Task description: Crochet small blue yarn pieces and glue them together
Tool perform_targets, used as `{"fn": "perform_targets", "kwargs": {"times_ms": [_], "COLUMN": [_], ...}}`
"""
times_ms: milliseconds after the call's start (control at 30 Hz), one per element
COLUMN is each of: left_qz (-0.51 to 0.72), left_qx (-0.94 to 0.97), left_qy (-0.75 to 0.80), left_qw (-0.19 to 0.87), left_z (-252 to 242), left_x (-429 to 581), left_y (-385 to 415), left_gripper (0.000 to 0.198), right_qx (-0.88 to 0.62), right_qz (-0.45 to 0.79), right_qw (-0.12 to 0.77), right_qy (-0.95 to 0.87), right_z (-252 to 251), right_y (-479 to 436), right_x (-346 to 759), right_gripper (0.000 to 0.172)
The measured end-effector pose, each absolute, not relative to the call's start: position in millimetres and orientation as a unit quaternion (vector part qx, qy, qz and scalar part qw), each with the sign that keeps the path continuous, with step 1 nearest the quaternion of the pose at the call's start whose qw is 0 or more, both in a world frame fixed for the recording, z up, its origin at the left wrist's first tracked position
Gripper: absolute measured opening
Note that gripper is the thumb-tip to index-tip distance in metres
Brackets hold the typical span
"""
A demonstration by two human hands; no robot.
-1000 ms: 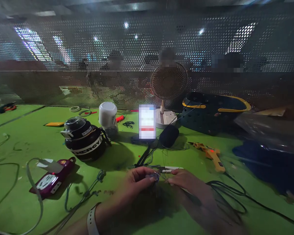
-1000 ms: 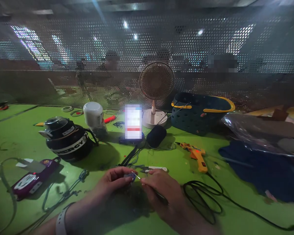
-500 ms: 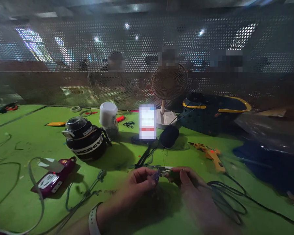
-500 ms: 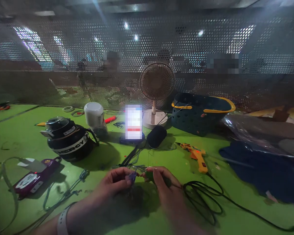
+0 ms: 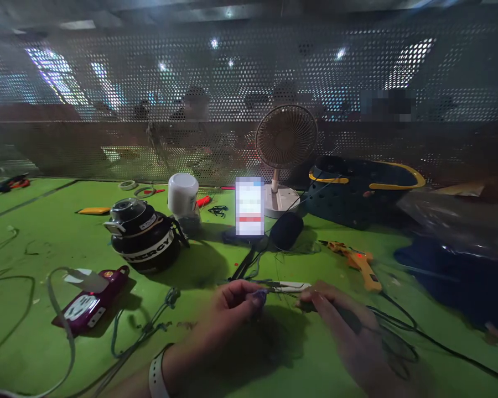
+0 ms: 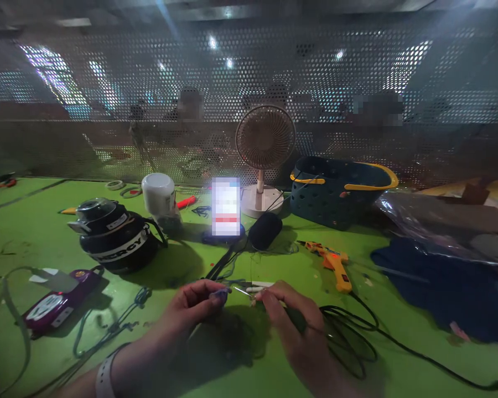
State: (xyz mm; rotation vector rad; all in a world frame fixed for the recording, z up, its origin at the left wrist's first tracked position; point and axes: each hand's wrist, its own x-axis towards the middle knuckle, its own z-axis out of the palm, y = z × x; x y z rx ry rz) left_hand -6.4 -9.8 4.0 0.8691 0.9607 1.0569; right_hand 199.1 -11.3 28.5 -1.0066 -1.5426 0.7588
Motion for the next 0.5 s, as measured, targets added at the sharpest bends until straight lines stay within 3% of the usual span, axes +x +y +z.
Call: {"fn": "perform_targets", "kwargs": {"times_ms": [100,233,367,500], "left_qz": [0.478,0.476,0.468,0.463], "left_qx": [0.405,0.404,0.404,0.405], "left_qy": [0.422,0.408,0.395,0.382], "left_qw": [0.655,0.666,0.68,0.689], "left_z": [2.4,-3.9,-5.6,-4.0], "left_x": [-6.0,-4.8,-2.3,-0.2], "left_y": [-11.3,-12.7,-13.8,-16.1], "left_gripper": [0.017,0.016,0.016,0.017], "right_qx": [-0.415,-0.358,-0.348,-0.307], "right_qz": [0.275,0.19,0.111,0.077], "right_qw": [0.522,0.454,0.413,0.397], "right_qy": [-0.693,-0.793,-0.834,-0.862], "right_z": [23.2,8.8,1.9,4.0], "right_y": [-8.7,-2.3,-2.3,-3.5], "right_x": [198.5,196.7,195.7,195.8], "right_gripper": [0.008,0.022,0.02,0.028]}}
